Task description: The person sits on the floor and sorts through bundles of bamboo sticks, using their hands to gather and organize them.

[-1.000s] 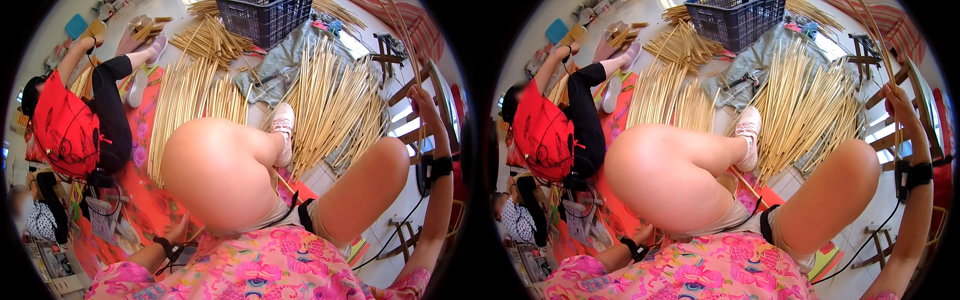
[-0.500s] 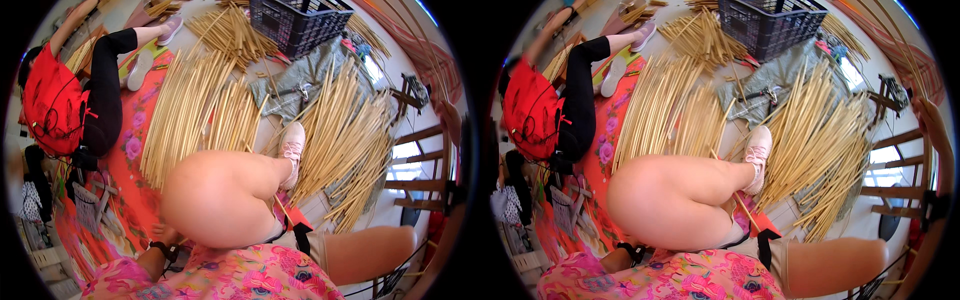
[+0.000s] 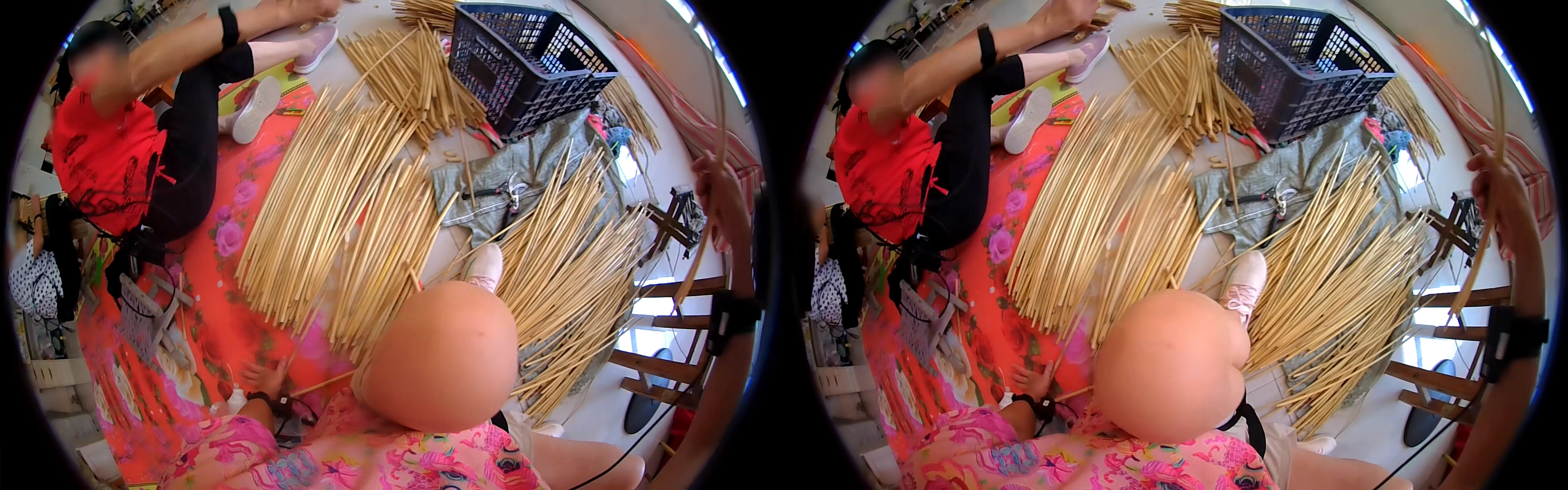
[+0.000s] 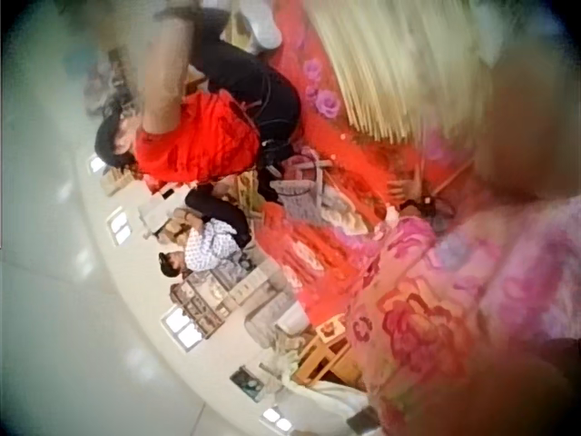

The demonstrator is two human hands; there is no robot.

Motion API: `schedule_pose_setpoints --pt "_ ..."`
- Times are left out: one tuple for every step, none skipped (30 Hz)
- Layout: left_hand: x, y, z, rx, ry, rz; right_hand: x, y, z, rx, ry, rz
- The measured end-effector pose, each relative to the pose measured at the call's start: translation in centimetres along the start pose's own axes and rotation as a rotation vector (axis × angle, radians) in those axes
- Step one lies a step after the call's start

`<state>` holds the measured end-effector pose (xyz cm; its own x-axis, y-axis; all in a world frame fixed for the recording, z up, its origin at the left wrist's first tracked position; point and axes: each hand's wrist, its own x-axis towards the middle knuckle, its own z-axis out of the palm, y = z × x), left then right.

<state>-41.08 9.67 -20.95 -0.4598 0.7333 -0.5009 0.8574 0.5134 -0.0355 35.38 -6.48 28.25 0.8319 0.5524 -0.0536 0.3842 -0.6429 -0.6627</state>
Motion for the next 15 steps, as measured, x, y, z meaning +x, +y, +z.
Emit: schedule_pose_setpoints --pt "-0.4 -2.5 -2.5 0.009 0.099 -0.074 2.7 2.0 4.6 0.091 -0.054 -0.056" --pt "-0.2 -2.6 -2.1 0.024 0.106 -0.069 2.6 1.7 4.9 0.061 -0.071 -0.018" --pt "0.0 -2.9 -1.7 0.037 0.116 -0.069 2.9 1.6 4.9 0.036 -0.093 0.018" --pt "-0.1 -2.9 -1.7 0.073 0.152 -0.054 3.3 1.8 4.9 0.024 -0.092 0.042" --pt "-0.1 -2.9 -2.0 0.073 0.131 -0.054 4.1 2.2 4.9 0.017 -0.096 0.063" --pt "-0.5 -3.2 -2.8 0.071 0.116 -0.062 5.3 2.7 5.1 0.016 -0.107 0.079" --pt "0.7 -0.9 -0.4 0.065 0.006 0.009 3.6 0.6 2.2 -0.055 -0.02 0.132" --pt "0.9 -1.3 0.0 0.044 0.025 0.019 4.8 1.6 1.6 -0.036 0.001 0.155" --pt "1.6 -1.2 0.3 0.032 0.049 0.034 6.1 2.2 1.1 -0.019 0.022 0.177" --pt "2.3 -2.0 0.9 0.032 0.07 0.039 7.5 2.8 1.1 -0.013 0.006 0.178" --pt "2.0 -2.6 0.0 0.047 0.116 0.031 9.9 5.0 2.2 0.032 0.003 0.197" --pt "1.5 -3.1 -0.9 0.012 0.1 -0.001 12.3 7.2 3.3 0.073 0.002 0.219" --pt "1.1 -2.4 -1.0 -0.024 0.052 0.003 13.1 7.4 3.5 0.071 0.024 0.251" --pt "0.7 -1.4 -1.1 -0.06 0.001 0.007 13.9 7.2 3.5 0.11 0.014 0.281" --pt "0.4 -1.4 -2.1 -0.083 -0.014 -0.004 15.5 9.1 5.0 0.171 0.007 0.315"
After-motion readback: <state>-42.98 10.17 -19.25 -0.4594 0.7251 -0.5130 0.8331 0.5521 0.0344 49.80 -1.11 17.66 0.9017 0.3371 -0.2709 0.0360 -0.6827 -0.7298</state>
